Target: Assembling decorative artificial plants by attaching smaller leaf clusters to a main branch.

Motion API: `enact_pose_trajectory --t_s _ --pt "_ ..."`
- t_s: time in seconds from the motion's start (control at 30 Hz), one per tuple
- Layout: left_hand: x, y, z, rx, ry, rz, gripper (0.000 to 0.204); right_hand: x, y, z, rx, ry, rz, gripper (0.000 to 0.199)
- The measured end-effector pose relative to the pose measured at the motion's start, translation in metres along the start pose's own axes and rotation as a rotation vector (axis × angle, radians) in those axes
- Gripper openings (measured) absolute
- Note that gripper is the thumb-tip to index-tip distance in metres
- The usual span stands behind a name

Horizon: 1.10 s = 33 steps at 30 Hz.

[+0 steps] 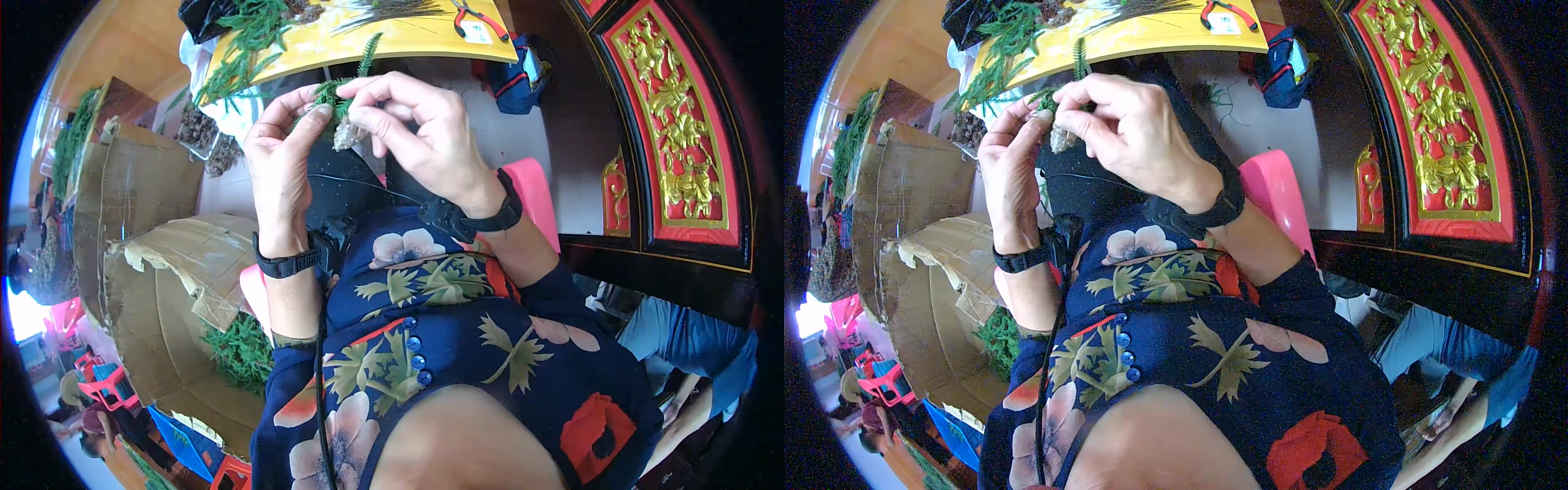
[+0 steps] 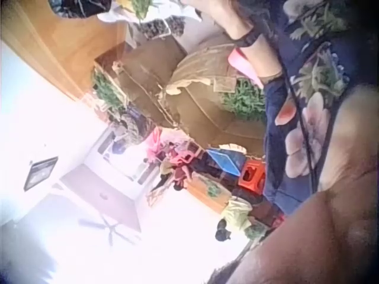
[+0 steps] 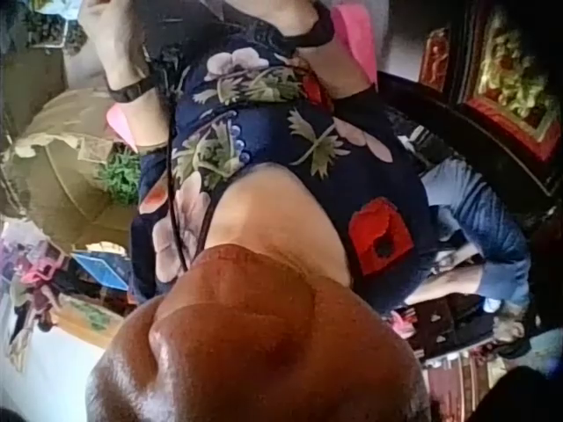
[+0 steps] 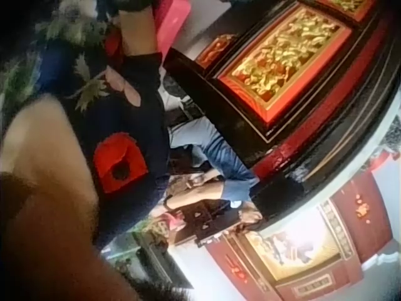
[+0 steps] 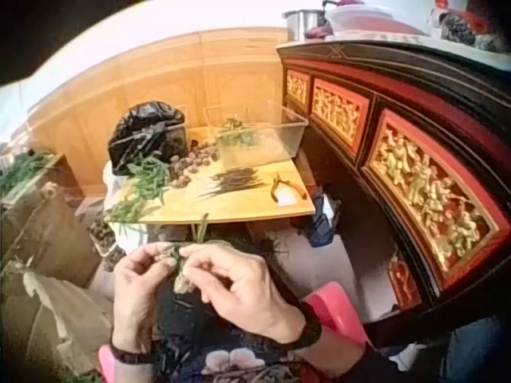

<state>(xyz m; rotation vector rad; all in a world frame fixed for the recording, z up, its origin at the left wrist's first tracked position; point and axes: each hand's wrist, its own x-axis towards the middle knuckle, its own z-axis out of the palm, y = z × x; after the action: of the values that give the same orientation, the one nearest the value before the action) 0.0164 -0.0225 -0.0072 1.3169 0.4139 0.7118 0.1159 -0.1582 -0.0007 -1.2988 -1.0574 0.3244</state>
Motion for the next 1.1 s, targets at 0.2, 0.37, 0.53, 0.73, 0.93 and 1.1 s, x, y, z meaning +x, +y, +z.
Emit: enact_pose_trajectory --t_s 0.2,0.37,0.53,0.73,0.93,1.1 --pt "0.003 0.001 -0.006 -0.14 -0.016 -0.109 0.024 -0.001 0.009 0.007 -0.209 0.025 -0.075 0.011" --pt "-0.002 0.012 0.008 -0.289 0.004 -0.195 0.026 -0.001 0.01 0.006 -0.24 0.057 -0.079 0.01" --pt "0.002 0.005 -0.003 -0.334 -0.128 -0.229 0.027 -0.001 0.007 0.005 -0.236 0.035 -0.062 0.01" --pt "0.005 -0.002 -0.01 -0.386 -0.235 -0.202 0.03 -0.002 0.007 0.004 -0.162 0.018 0.047 0.01" --pt "0.004 0.001 -0.003 -0.407 -0.162 -0.212 0.03 -0.001 0.01 0.001 -0.046 0.001 0.167 0.011" --pt "0.005 0.003 -0.006 -0.455 -0.212 -0.227 0.031 -0.001 0.009 0.003 -0.041 0.008 0.15 0.011"
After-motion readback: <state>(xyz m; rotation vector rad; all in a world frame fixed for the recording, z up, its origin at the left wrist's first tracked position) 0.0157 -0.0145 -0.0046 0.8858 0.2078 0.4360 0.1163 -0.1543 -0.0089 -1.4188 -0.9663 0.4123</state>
